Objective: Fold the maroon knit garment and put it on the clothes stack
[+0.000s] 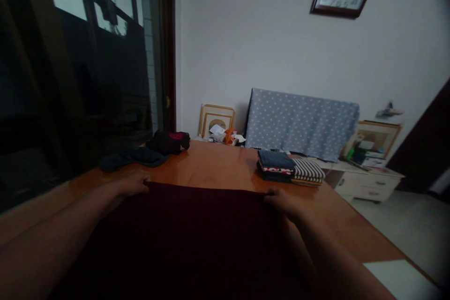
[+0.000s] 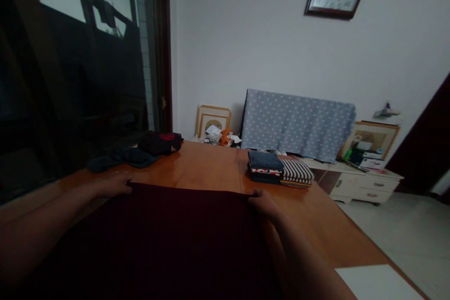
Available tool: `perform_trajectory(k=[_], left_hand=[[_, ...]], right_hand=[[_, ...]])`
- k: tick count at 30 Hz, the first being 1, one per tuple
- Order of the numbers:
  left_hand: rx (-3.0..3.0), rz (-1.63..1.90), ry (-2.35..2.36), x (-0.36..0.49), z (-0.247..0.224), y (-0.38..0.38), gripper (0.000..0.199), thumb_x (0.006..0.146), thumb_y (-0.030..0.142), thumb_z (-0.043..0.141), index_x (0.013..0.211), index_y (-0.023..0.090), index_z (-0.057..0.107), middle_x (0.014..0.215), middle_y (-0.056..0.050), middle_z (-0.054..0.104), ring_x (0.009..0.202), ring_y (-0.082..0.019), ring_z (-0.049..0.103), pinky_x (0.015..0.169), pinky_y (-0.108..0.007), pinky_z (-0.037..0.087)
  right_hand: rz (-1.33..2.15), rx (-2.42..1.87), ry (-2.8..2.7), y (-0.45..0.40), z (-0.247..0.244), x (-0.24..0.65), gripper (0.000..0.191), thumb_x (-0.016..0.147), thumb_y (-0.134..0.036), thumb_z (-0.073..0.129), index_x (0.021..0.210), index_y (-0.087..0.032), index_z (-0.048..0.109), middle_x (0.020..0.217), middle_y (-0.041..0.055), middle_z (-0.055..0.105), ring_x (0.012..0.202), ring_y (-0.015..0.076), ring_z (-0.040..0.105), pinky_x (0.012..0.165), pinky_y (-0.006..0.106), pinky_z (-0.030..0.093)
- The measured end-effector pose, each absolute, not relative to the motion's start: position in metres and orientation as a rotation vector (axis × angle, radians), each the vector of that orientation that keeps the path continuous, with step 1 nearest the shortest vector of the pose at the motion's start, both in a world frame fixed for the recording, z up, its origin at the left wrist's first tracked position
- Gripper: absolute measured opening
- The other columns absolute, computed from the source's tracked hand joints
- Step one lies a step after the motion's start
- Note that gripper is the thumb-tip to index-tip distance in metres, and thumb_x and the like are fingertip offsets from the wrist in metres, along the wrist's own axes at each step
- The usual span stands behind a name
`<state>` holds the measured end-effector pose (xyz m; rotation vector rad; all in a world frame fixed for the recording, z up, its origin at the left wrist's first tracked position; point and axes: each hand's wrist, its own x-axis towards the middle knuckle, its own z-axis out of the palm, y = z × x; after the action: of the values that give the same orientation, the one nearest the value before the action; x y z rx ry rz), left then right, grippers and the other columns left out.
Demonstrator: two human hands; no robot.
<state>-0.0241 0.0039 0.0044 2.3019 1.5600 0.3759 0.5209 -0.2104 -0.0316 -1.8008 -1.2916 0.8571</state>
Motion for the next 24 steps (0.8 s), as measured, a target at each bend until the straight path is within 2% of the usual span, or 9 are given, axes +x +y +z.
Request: perform_trajectory(k=[5,10,13,18,24], left_hand=[[2.038,0.366,1.428,-0.024,0.001,0.009,0.017,0.054,0.029,0.065,0.069,0.022,0.062,0.072,0.001,0.067,0.071,-0.021,0.060,0.060,-0.025,0.040],[1.894,0.351,1.392,0.010,0.008,0.007,0.024,0.056,0.035,0.065,0.076,0.023,0.063,0.074,0.000,0.067,0.068,-0.023,0.063,0.054,-0.027,0.043],[1.875,0.403,1.343,0.043,0.001,0.018,0.027,0.057,0.036,0.065,0.079,0.022,0.061,0.075,-0.001,0.066,0.068,-0.022,0.063,0.056,-0.028,0.044],[1.927,0.593,1.382,0.098,-0.020,0.039,0.025,0.063,0.036,0.066,0.081,0.020,0.059,0.075,-0.003,0.066,0.070,-0.022,0.062,0.057,-0.028,0.044],[1.780,0.873,1.489,0.111,-0.026,0.031,0.033,0.077,0.040,0.063,0.102,0.019,0.059,0.096,-0.006,0.069,0.086,-0.021,0.065,0.067,-0.027,0.049]], right_hand=[[0.882,-1.625,-1.166,-0.219,-0.033,0.532,0.018,0.067,-0.027,0.062,0.083,-0.021,0.055,0.070,-0.0022,0.063,0.064,0.0153,0.059,0.059,0.024,0.045],[0.824,-1.597,-1.062,-0.218,-0.029,0.547,0.024,0.066,-0.028,0.059,0.089,-0.019,0.061,0.081,0.0041,0.071,0.073,0.0202,0.066,0.065,0.029,0.051],[0.683,-1.664,-1.026,-0.216,-0.020,0.560,0.028,0.065,-0.028,0.059,0.091,-0.018,0.066,0.082,0.0079,0.073,0.076,0.0245,0.069,0.067,0.033,0.054],[0.435,-1.699,-1.008,-0.213,-0.007,0.583,0.027,0.065,-0.026,0.065,0.090,-0.021,0.074,0.074,0.0101,0.074,0.082,0.0331,0.070,0.071,0.041,0.056],[0.222,-1.809,-1.092,-0.213,-0.014,0.592,0.032,0.071,-0.029,0.066,0.100,-0.027,0.076,0.082,0.0099,0.075,0.092,0.0364,0.070,0.076,0.044,0.057]])
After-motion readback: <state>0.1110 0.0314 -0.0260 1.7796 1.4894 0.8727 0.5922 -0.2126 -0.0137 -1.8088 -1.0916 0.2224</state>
